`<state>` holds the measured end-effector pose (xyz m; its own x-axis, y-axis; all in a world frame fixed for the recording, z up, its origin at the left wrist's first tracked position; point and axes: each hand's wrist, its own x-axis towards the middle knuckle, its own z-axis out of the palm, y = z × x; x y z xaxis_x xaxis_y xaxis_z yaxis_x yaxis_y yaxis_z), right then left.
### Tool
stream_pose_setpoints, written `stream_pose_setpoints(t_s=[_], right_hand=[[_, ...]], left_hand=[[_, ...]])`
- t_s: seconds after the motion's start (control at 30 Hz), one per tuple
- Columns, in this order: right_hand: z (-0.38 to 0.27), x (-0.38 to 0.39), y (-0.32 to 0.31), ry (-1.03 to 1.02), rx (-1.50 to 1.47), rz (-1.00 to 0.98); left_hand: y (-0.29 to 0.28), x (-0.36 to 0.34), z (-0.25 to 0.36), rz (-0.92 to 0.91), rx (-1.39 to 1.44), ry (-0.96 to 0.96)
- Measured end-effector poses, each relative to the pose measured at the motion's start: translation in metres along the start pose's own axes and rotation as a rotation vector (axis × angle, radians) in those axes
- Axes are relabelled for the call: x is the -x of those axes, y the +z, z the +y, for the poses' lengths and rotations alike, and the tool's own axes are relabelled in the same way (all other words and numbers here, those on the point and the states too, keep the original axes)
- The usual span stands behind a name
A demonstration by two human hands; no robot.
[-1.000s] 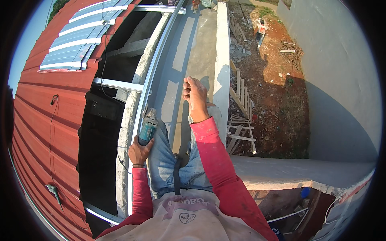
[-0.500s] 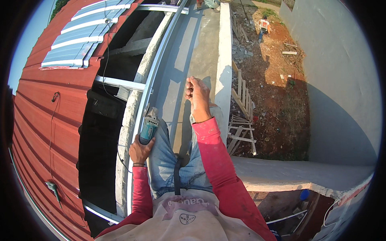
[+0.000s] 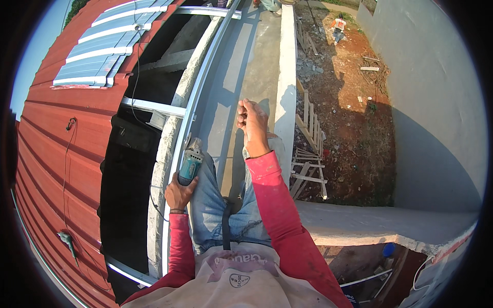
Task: The person sits on a rooftop and uses an angle grinder to smooth or cut a metal frame attached to the roof edge. The person holds the tool with both hands and moves it along the frame while another worker is visible nearby.
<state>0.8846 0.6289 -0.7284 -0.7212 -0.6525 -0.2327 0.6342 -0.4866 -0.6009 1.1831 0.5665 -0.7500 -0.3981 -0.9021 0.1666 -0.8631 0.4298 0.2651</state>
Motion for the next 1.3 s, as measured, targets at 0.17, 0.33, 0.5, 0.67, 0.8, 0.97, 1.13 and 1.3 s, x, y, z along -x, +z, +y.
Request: stream_pose_setpoints(t_s=[0.17,0.33,0.5,0.67,0.8,0.97,1.13,1.3], right_hand=[[0.0,0.001,0.0,-0.005,-0.001,0.006],[-0.001,0.001,0.0,-0.008,-0.007,-0.009],[0.0,0.0,-0.001,-0.005,-0.005,-0.01],[0.001,-0.001,0.0,-0.003,-0.005,-0.006],[0.001,-0.001,0.001,0.001,-0.002,0.004],[0.002,-0.004,-0.003,0.006,-0.023,-0.021],[-0.003,0.004,0.005,-0.055,0.02,-0.01],[-0.003,0.003,0.009,-0.043,0.065,0.045]], left_hand=[[0.003,0.0,-0.003,0.001,-0.015,-0.008],[0.001,0.0,-0.001,-0.001,0.003,-0.004],[0.001,-0.001,-0.002,-0.01,-0.011,-0.006],[0.003,-0.001,-0.005,0.004,-0.008,0.007],[0.002,-0.001,-0.004,0.001,-0.011,0.011],[0.0,-0.001,0.002,0.002,-0.012,0.008],[0.0,-0.001,0.001,0.015,0.006,0.011],[-0.002,0.0,0.003,0.011,0.009,-0.002]])
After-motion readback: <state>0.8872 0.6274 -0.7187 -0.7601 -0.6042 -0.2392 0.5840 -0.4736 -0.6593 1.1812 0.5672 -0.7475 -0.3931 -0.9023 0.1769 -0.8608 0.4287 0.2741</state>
